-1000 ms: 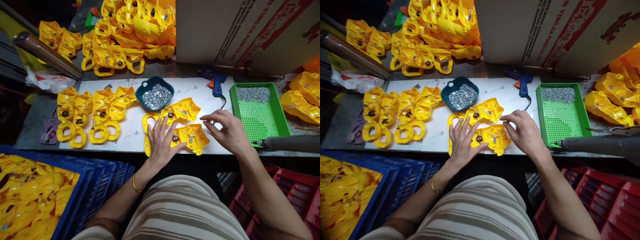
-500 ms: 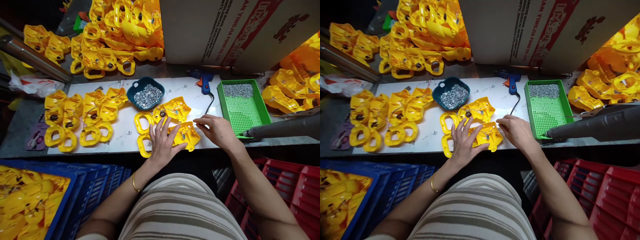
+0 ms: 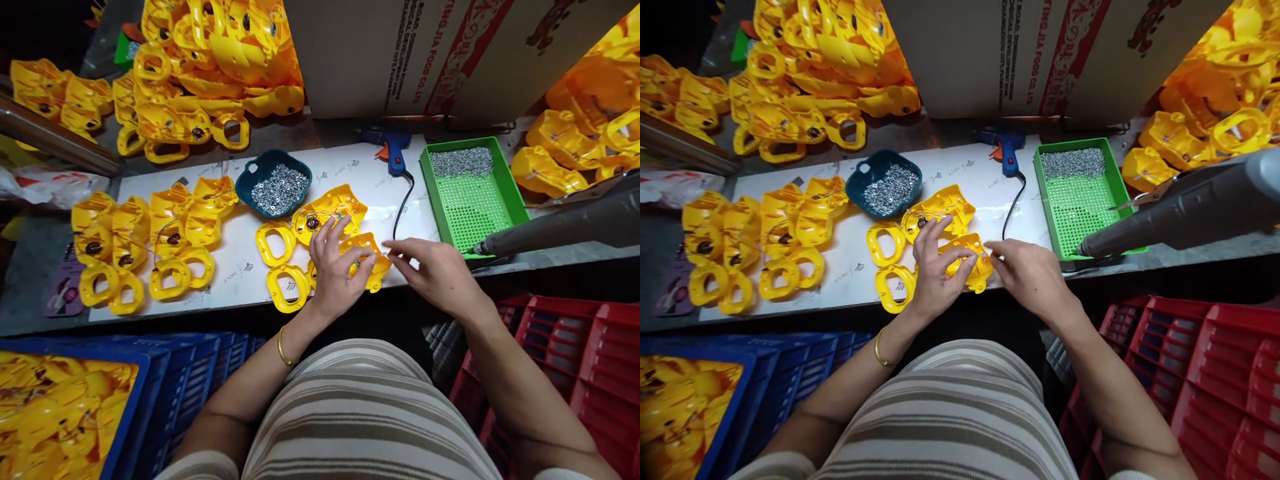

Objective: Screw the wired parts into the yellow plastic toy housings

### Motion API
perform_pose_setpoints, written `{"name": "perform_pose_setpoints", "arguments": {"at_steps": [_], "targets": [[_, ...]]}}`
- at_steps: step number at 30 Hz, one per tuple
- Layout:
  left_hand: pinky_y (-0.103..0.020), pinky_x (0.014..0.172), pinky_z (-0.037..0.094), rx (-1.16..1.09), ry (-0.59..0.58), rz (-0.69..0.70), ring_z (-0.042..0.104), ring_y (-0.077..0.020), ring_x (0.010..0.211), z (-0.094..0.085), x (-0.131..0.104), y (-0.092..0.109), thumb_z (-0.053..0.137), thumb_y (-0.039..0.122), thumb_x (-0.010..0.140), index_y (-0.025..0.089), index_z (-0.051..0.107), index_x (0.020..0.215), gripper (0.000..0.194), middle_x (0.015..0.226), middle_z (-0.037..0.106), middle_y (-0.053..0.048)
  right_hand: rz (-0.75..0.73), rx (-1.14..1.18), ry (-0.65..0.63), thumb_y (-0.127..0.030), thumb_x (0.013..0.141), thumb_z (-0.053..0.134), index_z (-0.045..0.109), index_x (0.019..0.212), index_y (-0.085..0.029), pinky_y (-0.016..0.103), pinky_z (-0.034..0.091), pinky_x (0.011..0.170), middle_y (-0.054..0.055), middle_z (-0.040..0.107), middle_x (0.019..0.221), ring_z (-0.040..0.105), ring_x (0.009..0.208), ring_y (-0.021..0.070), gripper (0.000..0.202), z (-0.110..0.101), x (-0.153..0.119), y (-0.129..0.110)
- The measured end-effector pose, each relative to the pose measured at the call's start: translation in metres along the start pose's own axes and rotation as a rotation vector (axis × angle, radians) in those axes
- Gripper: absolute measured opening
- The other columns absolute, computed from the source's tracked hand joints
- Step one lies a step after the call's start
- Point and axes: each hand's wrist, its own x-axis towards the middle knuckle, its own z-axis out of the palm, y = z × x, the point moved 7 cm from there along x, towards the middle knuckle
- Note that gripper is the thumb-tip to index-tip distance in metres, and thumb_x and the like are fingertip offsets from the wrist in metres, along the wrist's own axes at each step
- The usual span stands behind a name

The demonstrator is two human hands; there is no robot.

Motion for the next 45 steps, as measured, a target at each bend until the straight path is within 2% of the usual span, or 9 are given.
{"name": "perform_pose_setpoints", "arguments": {"at_steps": [3,9,16,21,25,29,35,41,45], "targets": [[-0.053,0.116,0.023,-0.036,-0.040,-0.077,0.023,-0.0304,0.144,0.004,-0.003,-0.003,0.057,0.034,0.090,0.023,0.073,0.083,0.021,0.156,0.035,-0.002,0.167,0.309,0.093,-0.032,0.093,0.049,0.066,0.119,-0.020,0.031,0.052,0.068,0.008,0.076,0.100,0.070,0.067,0.0172,0.034,0.009,-0.008,0.027],[-0.060,0.116,0.019,0.012,-0.074,-0.098,0.020,-0.0333,0.145,0.016,-0.005,0.000,0.059,0.031,0.088,0.023,0.073,0.082,0.018,0.158,0.030,0.000,0.336,0.718,-0.042,-0.049,0.090,0.048,0.059,0.128,-0.013,0.028,0.051,0.052,0.012,0.073,0.106,0.066,0.055,0.0144,0.053,0.048,-0.020,0.035],[-0.061,0.115,0.019,0.041,-0.106,-0.113,0.021,-0.0342,0.144,0.020,-0.004,-0.001,0.058,0.033,0.089,0.022,0.071,0.081,0.019,0.159,0.029,0.001,0.285,0.762,-0.095,-0.048,0.091,0.048,0.058,0.130,-0.013,0.024,0.047,0.048,0.003,0.070,0.069,0.062,0.052,0.0141,0.054,0.059,-0.020,0.027],[-0.061,0.115,0.017,0.052,-0.129,-0.119,0.021,-0.0337,0.145,0.023,-0.005,-0.001,0.059,0.033,0.088,0.023,0.071,0.082,0.016,0.158,0.031,-0.001,0.235,0.726,-0.079,-0.043,0.092,0.049,0.059,0.130,-0.015,0.027,0.053,0.060,0.004,0.071,0.077,0.068,0.065,0.0165,0.048,0.064,-0.021,0.029],[-0.061,0.116,0.016,0.061,-0.139,-0.124,0.022,-0.0341,0.145,0.024,-0.004,-0.002,0.060,0.032,0.087,0.023,0.071,0.081,0.016,0.158,0.032,-0.001,0.264,0.789,-0.088,-0.044,0.090,0.051,0.059,0.129,-0.014,0.023,0.050,0.047,0.007,0.073,0.083,0.069,0.067,0.0181,0.050,0.066,-0.021,0.029],[-0.062,0.115,0.014,0.065,-0.149,-0.120,0.021,-0.0342,0.145,0.025,-0.005,-0.001,0.059,0.032,0.087,0.023,0.071,0.081,0.016,0.158,0.031,-0.001,0.354,0.912,-0.126,-0.053,0.087,0.053,0.058,0.128,-0.011,0.022,0.046,0.037,0.006,0.071,0.072,0.070,0.063,0.0201,0.058,0.069,-0.015,0.032],[-0.062,0.116,0.015,0.056,-0.137,-0.102,0.022,-0.0336,0.145,0.023,-0.009,0.000,0.059,0.030,0.087,0.022,0.071,0.079,0.016,0.156,0.034,-0.002,0.366,1.024,-0.256,-0.059,0.078,0.063,0.067,0.104,-0.016,0.017,0.045,0.036,0.003,0.068,0.075,0.066,0.056,0.0130,0.051,0.076,-0.003,0.027],[-0.060,0.115,0.016,0.014,-0.098,-0.088,0.040,-0.0283,0.135,0.011,-0.026,0.003,0.060,0.027,0.087,0.024,0.071,0.081,0.013,0.144,0.051,-0.005,0.450,1.212,-0.317,-0.062,0.067,0.073,0.059,0.099,-0.014,0.016,0.046,0.041,-0.001,0.060,0.070,0.053,0.047,0.0052,0.060,0.083,-0.013,0.015],[-0.056,0.109,0.029,-0.015,-0.061,-0.012,0.052,-0.0252,0.122,-0.003,-0.030,0.005,0.062,0.030,0.089,0.027,0.073,0.085,0.012,0.138,0.057,-0.006,0.399,1.182,-0.373,-0.062,0.074,0.068,0.053,0.110,-0.017,0.017,0.048,0.043,0.000,0.059,0.082,0.056,0.055,0.0068,0.059,0.080,-0.020,0.007]]}}
